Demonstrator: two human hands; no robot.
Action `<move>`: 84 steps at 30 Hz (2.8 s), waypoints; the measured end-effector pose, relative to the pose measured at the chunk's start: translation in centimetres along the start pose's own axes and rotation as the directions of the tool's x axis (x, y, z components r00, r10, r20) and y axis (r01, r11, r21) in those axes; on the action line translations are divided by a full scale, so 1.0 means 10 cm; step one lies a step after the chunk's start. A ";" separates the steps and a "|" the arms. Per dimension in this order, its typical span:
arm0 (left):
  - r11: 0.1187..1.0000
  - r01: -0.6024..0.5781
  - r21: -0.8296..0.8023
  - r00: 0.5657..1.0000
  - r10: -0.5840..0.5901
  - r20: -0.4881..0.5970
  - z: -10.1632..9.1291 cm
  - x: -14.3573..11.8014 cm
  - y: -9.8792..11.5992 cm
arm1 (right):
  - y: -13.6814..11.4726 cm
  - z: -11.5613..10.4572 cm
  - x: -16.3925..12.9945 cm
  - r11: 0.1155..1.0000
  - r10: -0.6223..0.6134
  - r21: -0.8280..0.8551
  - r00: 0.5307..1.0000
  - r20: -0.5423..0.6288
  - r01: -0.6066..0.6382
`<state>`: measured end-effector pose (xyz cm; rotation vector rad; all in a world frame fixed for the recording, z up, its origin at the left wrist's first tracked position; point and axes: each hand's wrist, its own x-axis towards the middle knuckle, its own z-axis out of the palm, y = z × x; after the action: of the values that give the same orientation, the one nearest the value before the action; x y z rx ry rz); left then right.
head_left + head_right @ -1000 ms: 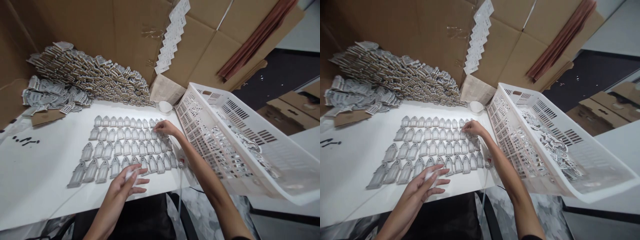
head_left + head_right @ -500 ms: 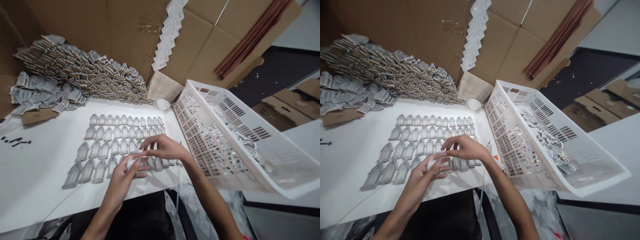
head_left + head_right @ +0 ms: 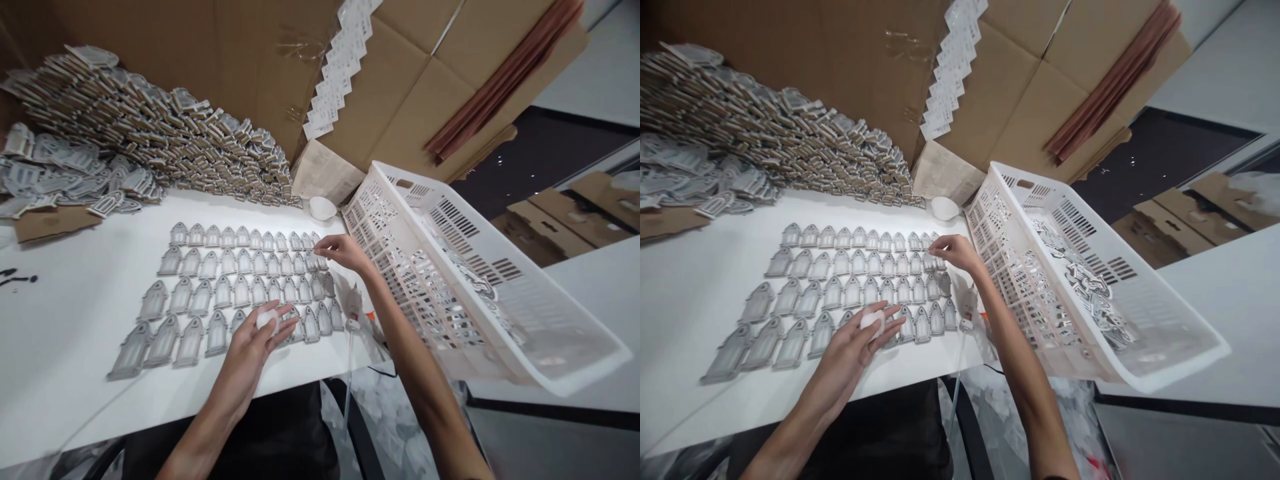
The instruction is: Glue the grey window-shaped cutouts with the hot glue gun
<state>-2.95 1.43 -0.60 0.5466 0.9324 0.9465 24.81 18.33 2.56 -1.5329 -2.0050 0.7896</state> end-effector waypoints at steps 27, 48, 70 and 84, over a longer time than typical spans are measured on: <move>0.984 -0.032 0.177 0.999 0.030 0.016 0.07 0.03 -0.03 | -0.82 0.43 -0.94 0.967 -0.054 0.252 0.960 0.276 -0.018; 0.996 0.027 -0.083 0.999 -0.030 -0.037 0.03 0.02 -0.12 | 0.63 -0.16 0.11 0.989 0.148 -0.005 0.987 0.055 -0.148; 0.992 0.000 0.130 1.000 -0.004 0.029 0.08 -0.01 -0.07 | -0.76 0.18 -0.79 0.983 -0.100 0.177 0.956 0.275 0.052; 1.000 0.004 0.023 1.000 -0.005 0.030 0.18 0.03 -0.09 | -0.72 0.18 -0.65 0.990 -0.015 0.142 0.993 0.114 -0.002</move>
<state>-0.96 1.25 -0.52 0.5769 0.9179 0.9217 20.26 10.36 6.08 -1.4287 -1.9869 1.0161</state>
